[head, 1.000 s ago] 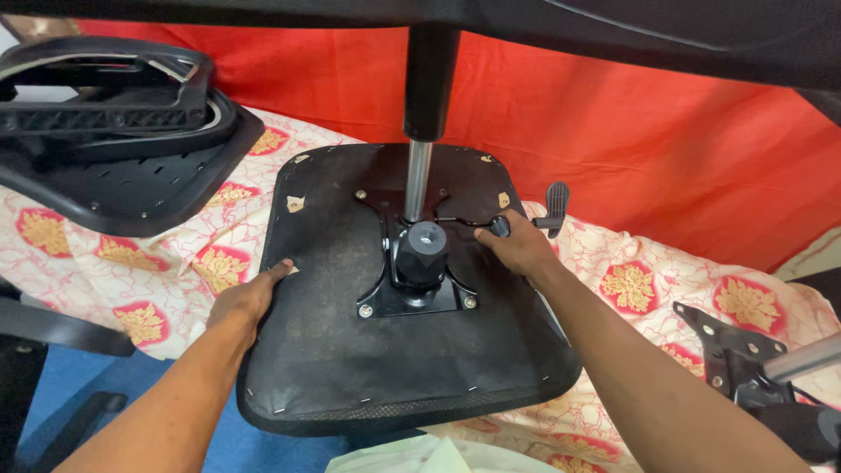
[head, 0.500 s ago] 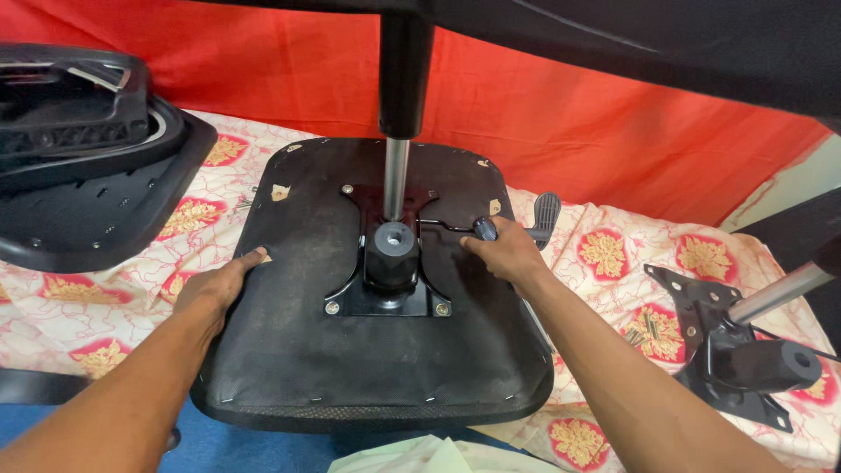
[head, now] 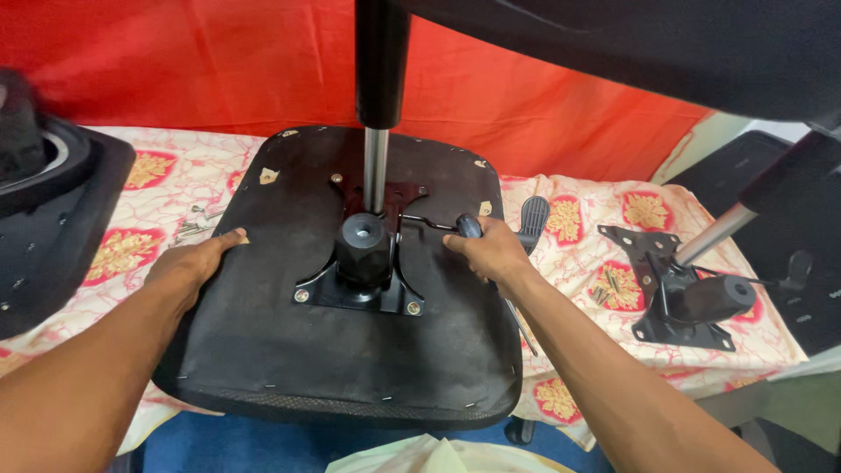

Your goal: The person attaches a black plastic knob to a metal rod on the underside of an office chair seat. They then rotate the seat to access another mounting point and repeat the process, securing a second knob onto a similar rod.

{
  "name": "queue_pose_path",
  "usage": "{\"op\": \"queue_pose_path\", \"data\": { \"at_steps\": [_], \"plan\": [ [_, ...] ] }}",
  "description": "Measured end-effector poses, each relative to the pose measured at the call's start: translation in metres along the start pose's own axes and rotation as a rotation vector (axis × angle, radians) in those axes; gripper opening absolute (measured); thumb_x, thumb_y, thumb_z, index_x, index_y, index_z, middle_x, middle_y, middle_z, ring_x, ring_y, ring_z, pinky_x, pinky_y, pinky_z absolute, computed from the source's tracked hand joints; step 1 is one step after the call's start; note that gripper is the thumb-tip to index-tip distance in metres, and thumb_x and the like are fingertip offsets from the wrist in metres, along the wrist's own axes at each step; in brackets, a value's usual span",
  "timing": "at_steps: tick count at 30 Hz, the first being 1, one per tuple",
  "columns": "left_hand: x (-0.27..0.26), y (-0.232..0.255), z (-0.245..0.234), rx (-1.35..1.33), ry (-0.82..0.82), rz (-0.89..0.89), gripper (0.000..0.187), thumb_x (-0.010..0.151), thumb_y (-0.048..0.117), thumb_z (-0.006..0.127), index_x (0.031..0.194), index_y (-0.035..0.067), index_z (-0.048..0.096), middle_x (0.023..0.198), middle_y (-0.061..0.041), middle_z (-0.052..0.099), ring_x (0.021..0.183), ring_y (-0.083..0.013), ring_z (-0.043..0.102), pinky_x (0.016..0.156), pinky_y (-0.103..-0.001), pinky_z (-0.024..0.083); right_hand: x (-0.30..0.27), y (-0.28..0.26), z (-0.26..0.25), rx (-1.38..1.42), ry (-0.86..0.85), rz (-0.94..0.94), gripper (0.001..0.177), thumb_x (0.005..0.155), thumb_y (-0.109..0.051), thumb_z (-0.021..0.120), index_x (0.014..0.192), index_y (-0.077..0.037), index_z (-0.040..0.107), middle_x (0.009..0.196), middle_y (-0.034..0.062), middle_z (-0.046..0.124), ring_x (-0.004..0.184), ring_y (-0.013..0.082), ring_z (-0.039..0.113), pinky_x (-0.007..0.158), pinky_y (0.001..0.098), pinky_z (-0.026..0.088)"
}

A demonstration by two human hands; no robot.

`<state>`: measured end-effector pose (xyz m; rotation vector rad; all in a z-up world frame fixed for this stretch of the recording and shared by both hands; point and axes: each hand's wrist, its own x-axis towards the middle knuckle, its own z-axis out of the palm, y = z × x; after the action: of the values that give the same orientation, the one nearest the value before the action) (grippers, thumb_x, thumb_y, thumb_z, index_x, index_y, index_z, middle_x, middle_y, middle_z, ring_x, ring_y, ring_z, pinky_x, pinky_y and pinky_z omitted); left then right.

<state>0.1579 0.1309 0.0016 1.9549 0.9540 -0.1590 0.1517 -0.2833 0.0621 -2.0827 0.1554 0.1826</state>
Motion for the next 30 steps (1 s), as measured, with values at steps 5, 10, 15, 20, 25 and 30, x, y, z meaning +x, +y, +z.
{"op": "queue_pose_path", "data": {
  "at_steps": [5,10,15,20,25,30],
  "plan": [
    [0.041,0.024,0.017,0.007,-0.029,0.046,0.083,0.076,0.059,0.085,0.119,-0.009,0.069,0.111,-0.025,0.072,0.098,-0.0394,0.069,0.092,-0.046,0.052,-0.007,0.0,0.0,0.046,0.04,0.044,0.028,0.085,-0.024,0.077,0.081,-0.009,0.055,0.057,0.0017,0.051,0.044,0.0128,0.046,0.04,0.0312,0.038],
    [0.073,0.039,0.029,-0.008,-0.115,0.089,0.083,0.077,0.058,0.084,0.117,-0.013,0.068,0.107,-0.027,0.073,0.091,-0.0415,0.072,0.087,-0.048,0.055,-0.012,0.002,-0.001,0.05,0.063,0.08,0.029,0.085,-0.025,0.078,0.081,-0.009,0.054,0.056,0.003,0.05,0.043,0.013,0.045,0.04,0.0316,0.038],
    [0.082,0.038,0.028,-0.003,-0.188,0.153,0.081,0.076,0.062,0.083,0.112,-0.01,0.073,0.106,-0.027,0.073,0.092,-0.0382,0.072,0.086,-0.046,0.056,-0.017,-0.002,0.005,0.024,0.099,0.065,0.027,0.084,-0.024,0.078,0.081,-0.009,0.055,0.057,0.0016,0.052,0.044,0.012,0.047,0.041,0.0309,0.038],
    [0.062,0.062,0.029,0.333,0.181,0.25,0.072,0.072,0.056,0.087,0.106,-0.006,0.076,0.108,-0.024,0.075,0.099,-0.0397,0.073,0.089,-0.046,0.057,-0.027,-0.013,0.0,0.014,0.046,0.065,0.028,0.083,-0.022,0.079,0.082,-0.006,0.056,0.056,0.0042,0.051,0.043,0.0139,0.048,0.041,0.0324,0.04],
    [0.007,0.061,0.036,0.278,0.333,0.397,0.057,0.077,0.046,0.084,0.104,-0.003,0.078,0.113,-0.025,0.073,0.108,-0.0397,0.069,0.095,-0.047,0.053,-0.024,-0.031,-0.01,0.066,0.032,0.041,0.024,0.081,-0.02,0.077,0.088,-0.009,0.057,0.059,0.0025,0.049,0.045,0.0134,0.046,0.042,0.0339,0.039],
    [-0.05,0.003,0.021,0.215,0.486,0.328,0.056,0.077,0.046,0.085,0.109,0.0,0.077,0.118,-0.026,0.069,0.11,-0.0402,0.065,0.094,-0.047,0.052,-0.003,-0.053,-0.025,0.029,-0.084,-0.116,0.023,0.084,-0.019,0.076,0.093,-0.005,0.061,0.063,0.0009,0.055,0.054,0.0105,0.049,0.048,0.0294,0.04]
  ]
}}
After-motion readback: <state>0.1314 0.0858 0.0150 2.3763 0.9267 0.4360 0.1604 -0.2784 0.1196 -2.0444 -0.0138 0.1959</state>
